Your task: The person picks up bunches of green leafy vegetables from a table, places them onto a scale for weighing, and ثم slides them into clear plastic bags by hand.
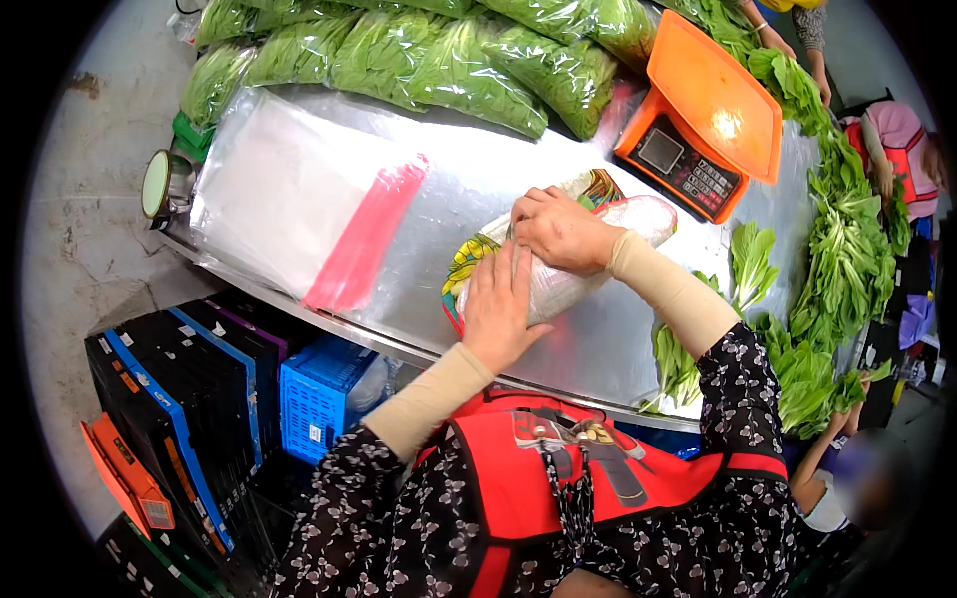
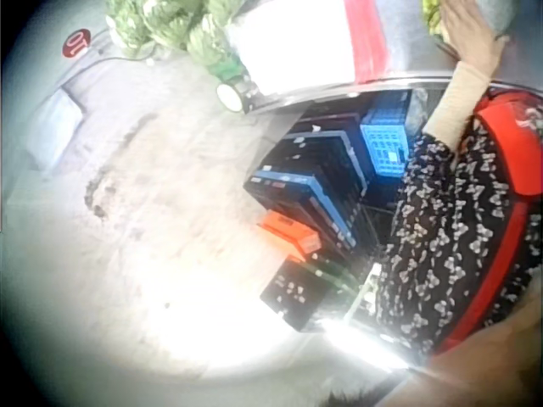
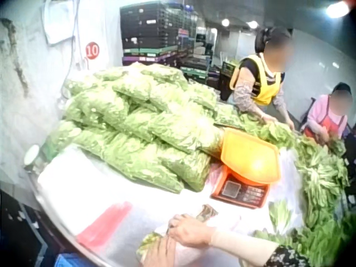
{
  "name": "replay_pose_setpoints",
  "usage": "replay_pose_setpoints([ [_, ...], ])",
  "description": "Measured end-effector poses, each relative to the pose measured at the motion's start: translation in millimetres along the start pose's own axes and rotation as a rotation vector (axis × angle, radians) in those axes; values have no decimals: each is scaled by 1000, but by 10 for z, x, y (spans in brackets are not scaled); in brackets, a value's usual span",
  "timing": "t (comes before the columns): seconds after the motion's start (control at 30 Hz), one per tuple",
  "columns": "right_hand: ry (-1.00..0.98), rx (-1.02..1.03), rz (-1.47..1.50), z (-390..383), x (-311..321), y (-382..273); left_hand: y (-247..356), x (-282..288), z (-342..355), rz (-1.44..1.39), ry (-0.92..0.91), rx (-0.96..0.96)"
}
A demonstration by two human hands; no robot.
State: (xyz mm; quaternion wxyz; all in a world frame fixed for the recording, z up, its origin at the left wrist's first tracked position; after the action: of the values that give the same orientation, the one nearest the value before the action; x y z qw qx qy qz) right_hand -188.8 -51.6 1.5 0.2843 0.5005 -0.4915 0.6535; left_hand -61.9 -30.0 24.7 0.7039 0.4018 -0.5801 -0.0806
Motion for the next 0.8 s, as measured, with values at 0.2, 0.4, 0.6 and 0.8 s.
replay_pose_setpoints([
  [0.2, 140, -183, -83, 153, -69, 33, -146, -145, 14, -22, -40, 118],
  [0.4, 129, -101, -153, 7, -36, -97, -138, -1, -11, -65, 134, 45],
  [0.6, 234, -65, -167, -778, 94, -517, -25, -210, -227, 18, 75, -275],
  [0.8, 74, -194, 44, -1127, 78, -827, 101, -209, -326, 14, 38, -477],
])
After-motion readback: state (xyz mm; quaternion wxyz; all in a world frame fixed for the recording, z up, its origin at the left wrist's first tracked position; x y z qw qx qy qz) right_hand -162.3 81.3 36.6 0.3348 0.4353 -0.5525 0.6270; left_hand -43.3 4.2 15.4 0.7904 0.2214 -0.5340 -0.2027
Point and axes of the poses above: each hand's wrist, its own z-axis towards the middle knuckle, its own x-axis out of the back of the hand, y = z × x, the point moved 6 cm from there along z, towards the middle knuckle, and after that the axes turned 7 degrees about -z, right-handed, at the moved point
